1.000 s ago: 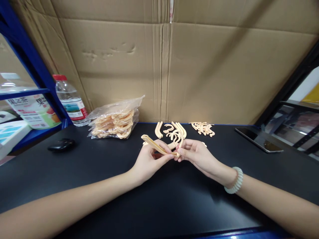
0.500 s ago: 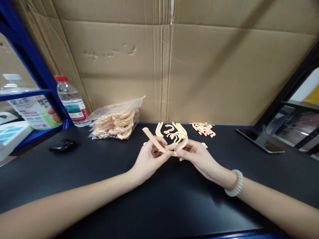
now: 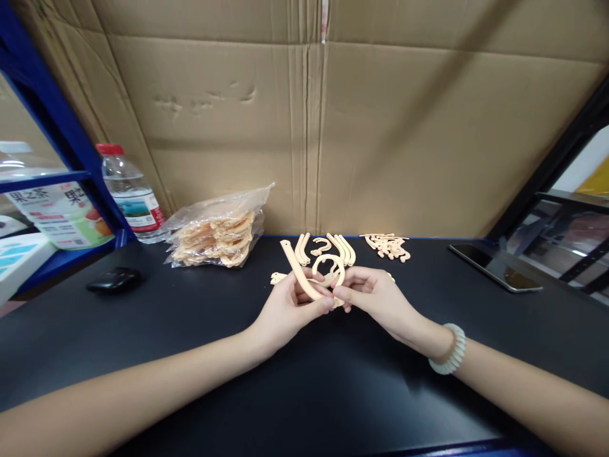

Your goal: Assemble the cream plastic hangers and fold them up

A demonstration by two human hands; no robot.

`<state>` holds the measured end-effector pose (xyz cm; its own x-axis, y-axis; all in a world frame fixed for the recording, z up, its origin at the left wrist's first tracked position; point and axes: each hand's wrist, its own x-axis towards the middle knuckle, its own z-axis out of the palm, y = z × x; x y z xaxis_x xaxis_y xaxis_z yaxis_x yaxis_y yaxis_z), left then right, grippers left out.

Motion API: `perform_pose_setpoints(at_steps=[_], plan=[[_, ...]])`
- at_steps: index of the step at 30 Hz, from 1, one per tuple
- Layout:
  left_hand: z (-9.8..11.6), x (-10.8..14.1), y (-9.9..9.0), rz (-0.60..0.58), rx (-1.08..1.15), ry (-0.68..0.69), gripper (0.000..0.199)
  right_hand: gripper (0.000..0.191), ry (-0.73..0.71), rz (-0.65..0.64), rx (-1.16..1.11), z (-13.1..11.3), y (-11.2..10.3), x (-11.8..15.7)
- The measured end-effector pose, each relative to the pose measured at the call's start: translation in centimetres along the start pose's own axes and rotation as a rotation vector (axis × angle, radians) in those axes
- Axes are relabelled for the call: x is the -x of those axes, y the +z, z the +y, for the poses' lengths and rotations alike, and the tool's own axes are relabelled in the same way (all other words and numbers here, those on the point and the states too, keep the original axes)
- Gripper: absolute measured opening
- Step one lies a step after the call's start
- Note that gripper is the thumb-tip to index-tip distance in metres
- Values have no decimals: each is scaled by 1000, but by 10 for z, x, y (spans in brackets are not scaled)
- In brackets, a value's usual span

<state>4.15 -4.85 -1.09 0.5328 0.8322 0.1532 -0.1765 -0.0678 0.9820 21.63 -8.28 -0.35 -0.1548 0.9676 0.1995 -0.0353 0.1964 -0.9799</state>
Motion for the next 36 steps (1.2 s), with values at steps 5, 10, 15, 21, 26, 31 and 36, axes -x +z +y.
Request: perform_pose_setpoints(at_steps=[5,10,15,21,26,31,36], plan=[[2,0,-1,46,-14,-55,28,28,-33,101,17,-6,-23,-10],[1,0,-1,71,-40,-37,19,18,-274,188,545,-7,-70,-28],[3,0,1,58,-31,-74,22,22,-423,-122,1132,5,-98,-41],[6,1,2,81,-21,-96,23,31,-393,-208,1269,13,-105,-49],[2,-1,1,82,-5,-56,22,26,-382,-173,1313,15,-107,-50],[0,-3,0,78,-45,-20,21,25,-337,-131,1313,22,-108,-53],[0,-3,-1,47,-86,12,20,16,-343,-64,1286,24,-103,-54]])
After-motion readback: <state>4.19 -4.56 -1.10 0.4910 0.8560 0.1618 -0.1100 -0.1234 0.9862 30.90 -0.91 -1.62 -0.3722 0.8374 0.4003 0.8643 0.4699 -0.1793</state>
